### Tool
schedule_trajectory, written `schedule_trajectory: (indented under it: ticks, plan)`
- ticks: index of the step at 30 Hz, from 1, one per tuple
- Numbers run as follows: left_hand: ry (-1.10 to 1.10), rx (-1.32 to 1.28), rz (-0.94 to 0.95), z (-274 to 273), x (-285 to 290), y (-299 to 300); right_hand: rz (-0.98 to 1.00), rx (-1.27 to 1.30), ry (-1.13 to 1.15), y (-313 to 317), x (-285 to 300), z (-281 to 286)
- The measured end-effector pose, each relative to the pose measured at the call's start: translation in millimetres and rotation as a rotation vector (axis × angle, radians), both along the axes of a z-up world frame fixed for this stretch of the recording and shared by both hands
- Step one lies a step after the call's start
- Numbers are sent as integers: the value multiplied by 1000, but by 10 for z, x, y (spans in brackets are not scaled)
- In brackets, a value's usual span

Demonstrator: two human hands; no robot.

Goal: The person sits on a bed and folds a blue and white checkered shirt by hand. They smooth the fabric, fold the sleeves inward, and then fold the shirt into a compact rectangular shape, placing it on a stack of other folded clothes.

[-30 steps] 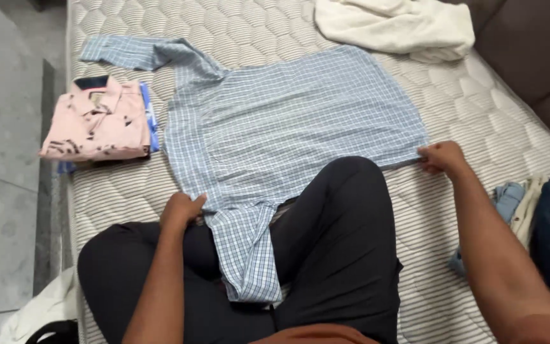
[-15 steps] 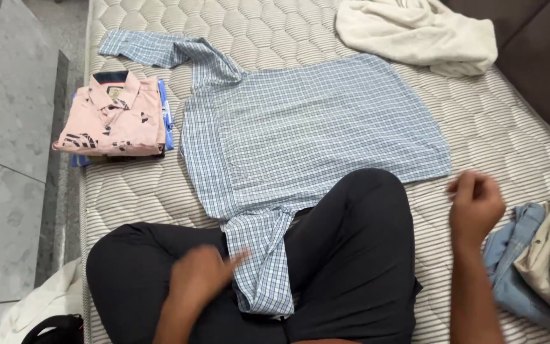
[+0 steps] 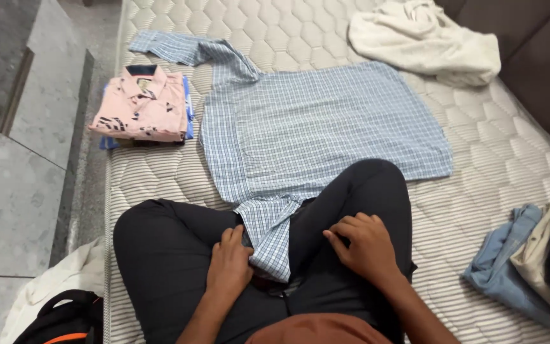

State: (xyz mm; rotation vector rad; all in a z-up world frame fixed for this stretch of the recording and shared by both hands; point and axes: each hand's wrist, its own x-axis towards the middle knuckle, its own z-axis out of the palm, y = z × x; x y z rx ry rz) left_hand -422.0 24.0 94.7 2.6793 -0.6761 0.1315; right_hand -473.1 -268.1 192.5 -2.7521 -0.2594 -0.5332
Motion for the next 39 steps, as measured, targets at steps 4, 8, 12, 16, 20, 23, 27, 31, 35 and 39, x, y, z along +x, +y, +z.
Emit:
schedule_trajectory:
  ticks: [4, 8, 12, 16, 20, 23, 27, 31, 35, 39]
  plan:
    - [257, -219, 55, 362, -174, -157, -15, 23, 72, 37, -86, 165]
    - [1092, -1043, 94, 433, -400, -390, 385, 273, 189, 256, -220, 407]
    - [1628, -1561, 16, 727, -627, -688, 475, 892, 809, 423, -435, 96]
    - [1478, -1592, -107, 979, -613, -637, 269, 948, 1069, 31, -513, 124]
    - [1047, -1248, -198, 1156, -633, -582, 525, 1171, 1067, -742, -693, 378]
    - [861, -870, -177, 1242, -738, -585, 579, 1468, 1119, -1234, -860, 168]
    - [661, -393, -129, 1333, -732, -582, 237, 1937, 1594, -1461, -1008, -31]
    - [644, -294, -168, 1070, -764, -541, -255, 1674, 1797, -1309, -1043, 264]
    - [328, -396, -421, 768, -792, -572, -373, 933, 1805, -1307, -1094, 448]
    - [6, -378, -557, 713, -748, -644, -797, 913, 1690, -1368, -1147, 688]
